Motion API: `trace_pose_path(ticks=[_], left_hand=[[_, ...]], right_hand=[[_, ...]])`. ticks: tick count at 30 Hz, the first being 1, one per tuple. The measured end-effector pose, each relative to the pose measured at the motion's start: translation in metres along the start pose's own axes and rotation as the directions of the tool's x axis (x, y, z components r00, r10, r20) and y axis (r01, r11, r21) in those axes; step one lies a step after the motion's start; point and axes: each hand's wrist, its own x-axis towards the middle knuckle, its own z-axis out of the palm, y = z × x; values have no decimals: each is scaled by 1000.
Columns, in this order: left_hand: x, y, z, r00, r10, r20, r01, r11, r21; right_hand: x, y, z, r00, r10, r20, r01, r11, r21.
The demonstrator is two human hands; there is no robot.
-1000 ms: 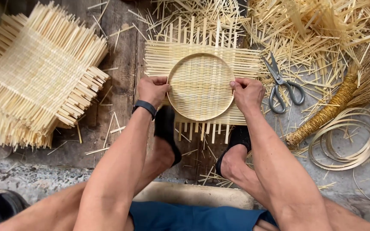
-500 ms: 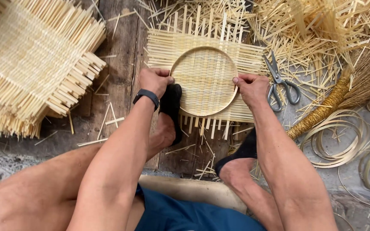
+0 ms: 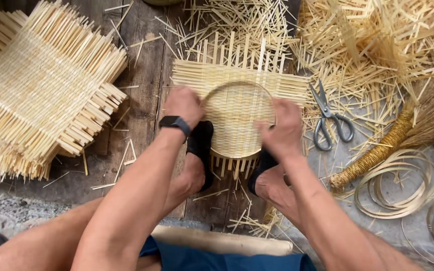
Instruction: The person weaves a square bamboo strip mat over a round wooden mold, folds the protruding strip ends over, and presses a split bamboo rim ring around the edge to shape a basket. They trim excess strips with scissors, fit and adjust the rim, then place the finished basket onto a stack of completed baskets.
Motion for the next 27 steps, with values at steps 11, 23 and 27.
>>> trace_pose_path(ticks=[11, 23, 27], left_hand=[[67, 18, 96, 897, 401, -184, -439, 851, -289], [89, 26, 68, 881, 464, -91, -472, 851, -232], [93, 36, 52, 929, 252, 270, -155, 930, -332]], right_hand=[[-65, -37, 92, 884, -457, 94, 458, 809, -369], [79, -1, 24, 935, -318, -160, 314, 948, -50], [101, 38, 50, 958, 167, 235, -257, 864, 432]])
